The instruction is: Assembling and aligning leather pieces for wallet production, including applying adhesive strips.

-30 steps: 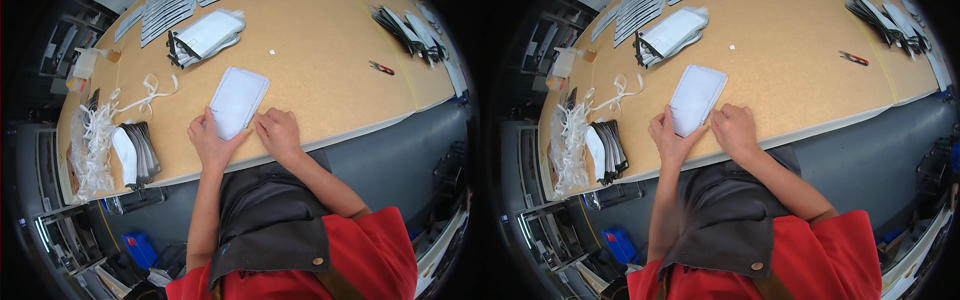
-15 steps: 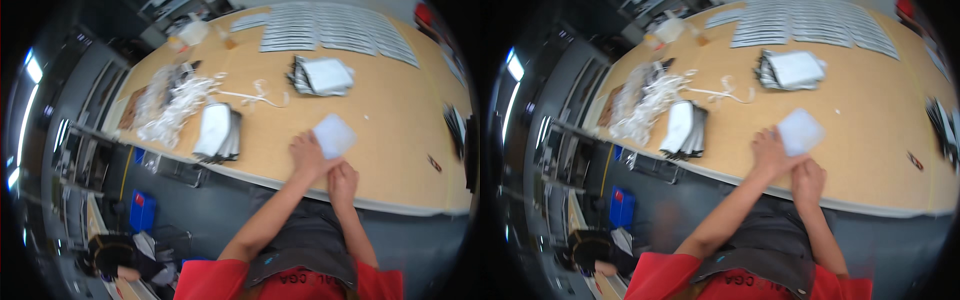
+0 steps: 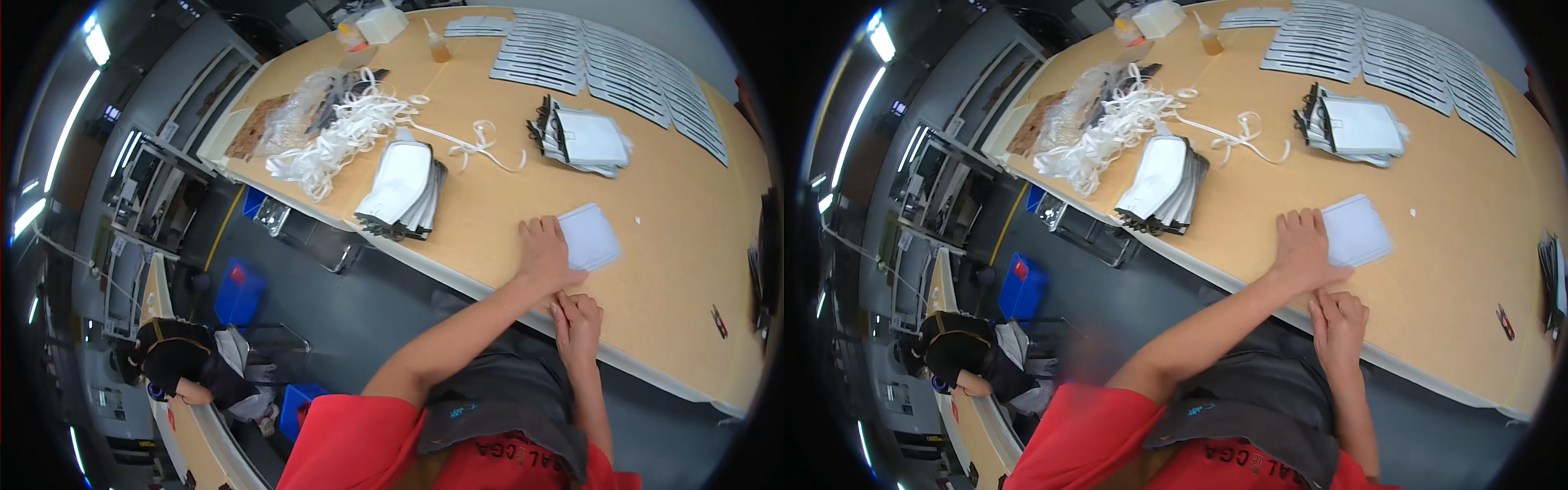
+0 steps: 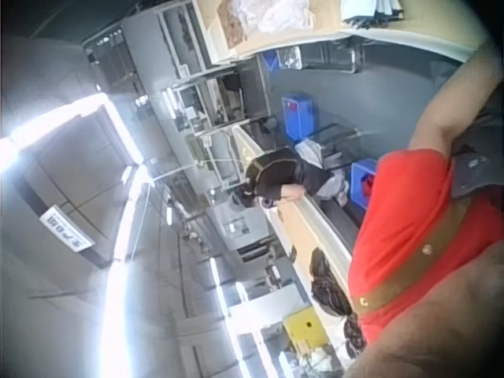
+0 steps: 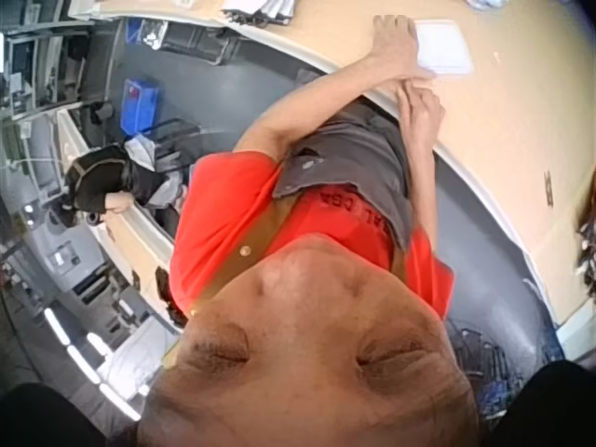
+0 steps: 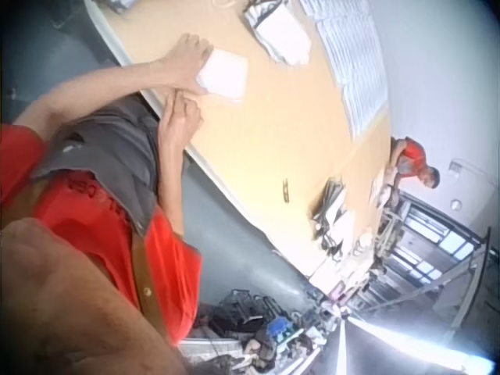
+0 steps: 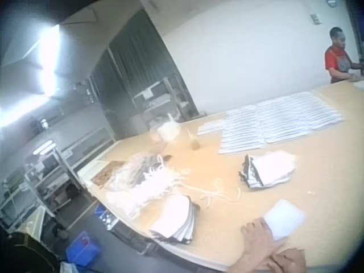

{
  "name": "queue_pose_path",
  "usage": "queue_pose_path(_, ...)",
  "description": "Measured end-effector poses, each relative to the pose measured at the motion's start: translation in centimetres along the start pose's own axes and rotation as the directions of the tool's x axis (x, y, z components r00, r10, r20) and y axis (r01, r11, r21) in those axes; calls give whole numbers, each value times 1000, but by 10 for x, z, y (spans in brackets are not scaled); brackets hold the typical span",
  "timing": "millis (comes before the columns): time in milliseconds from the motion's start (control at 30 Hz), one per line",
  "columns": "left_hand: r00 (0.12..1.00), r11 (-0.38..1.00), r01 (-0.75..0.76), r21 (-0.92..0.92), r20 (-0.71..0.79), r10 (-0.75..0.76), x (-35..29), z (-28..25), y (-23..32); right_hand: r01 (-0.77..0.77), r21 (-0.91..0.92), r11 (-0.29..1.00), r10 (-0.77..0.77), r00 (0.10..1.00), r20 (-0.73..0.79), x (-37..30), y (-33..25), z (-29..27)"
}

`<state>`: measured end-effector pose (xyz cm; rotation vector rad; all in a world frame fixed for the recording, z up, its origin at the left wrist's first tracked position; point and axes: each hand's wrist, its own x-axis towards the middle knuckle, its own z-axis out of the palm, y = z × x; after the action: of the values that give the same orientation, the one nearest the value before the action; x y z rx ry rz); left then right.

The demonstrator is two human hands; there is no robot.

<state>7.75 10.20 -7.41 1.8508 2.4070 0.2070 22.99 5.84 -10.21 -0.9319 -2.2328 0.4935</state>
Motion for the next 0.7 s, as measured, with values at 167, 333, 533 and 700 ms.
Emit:
queue_pose_path(167,890,901,-434,5,-152,430,9,10,-77,17,-16,1000,-18,1000,-5,27,22,-50)
queue_pose_path(333,893,884,-450,-124,-44,448,14,-14,-87,151,-124,981,-110,952,287,72,38,-41)
queue_pose_path(533,892,863,-451,-227,-69,448,15,-7,-91,368,-115,923,-263,820,509,115,54,-3)
queue_pose_path(700,907,884,-418,-208,-149,393,-5,-7,-94,363,1,932,-294,752,590,122,60,5)
